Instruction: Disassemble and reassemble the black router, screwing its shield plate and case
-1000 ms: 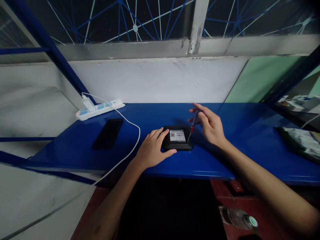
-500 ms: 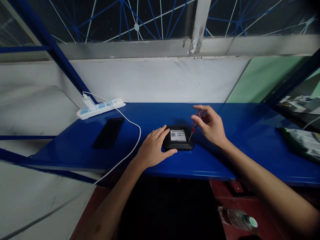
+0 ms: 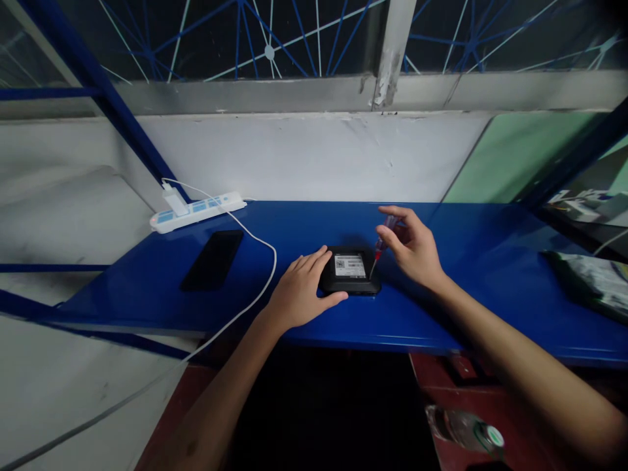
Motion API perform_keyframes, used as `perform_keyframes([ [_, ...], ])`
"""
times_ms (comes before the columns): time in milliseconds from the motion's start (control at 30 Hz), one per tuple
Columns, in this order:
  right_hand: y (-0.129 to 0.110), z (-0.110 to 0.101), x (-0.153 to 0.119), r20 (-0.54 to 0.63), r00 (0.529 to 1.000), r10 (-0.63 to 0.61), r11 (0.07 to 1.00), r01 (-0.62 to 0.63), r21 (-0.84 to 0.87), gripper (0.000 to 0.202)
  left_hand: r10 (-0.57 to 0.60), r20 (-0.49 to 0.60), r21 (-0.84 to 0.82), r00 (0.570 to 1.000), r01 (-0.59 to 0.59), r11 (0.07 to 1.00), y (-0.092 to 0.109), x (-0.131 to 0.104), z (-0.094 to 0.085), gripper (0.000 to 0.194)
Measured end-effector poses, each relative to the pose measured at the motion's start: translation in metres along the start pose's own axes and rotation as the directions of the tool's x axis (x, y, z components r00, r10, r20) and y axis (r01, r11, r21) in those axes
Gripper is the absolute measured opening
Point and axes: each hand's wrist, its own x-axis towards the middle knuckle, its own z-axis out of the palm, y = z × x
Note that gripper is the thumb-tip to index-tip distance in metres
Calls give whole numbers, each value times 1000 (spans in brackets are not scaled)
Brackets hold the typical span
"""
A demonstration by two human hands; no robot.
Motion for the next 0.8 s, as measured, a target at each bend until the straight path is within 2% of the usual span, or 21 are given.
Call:
perform_keyframes([
  [133,0,-1,0,-19,1000,-12,999,11,-30,30,9,-5,-5,1000,-9,1000,-1,0,1,81],
  [500,0,-3,-1,32,999,35,996,-37,86,37,2,6,-17,1000,-2,1000,-1,0,1,81],
  [800,0,-4,3,-43,999,-5,999,3,-46,29,7,-33,-38,999,-8,999,-1,0,1,73],
])
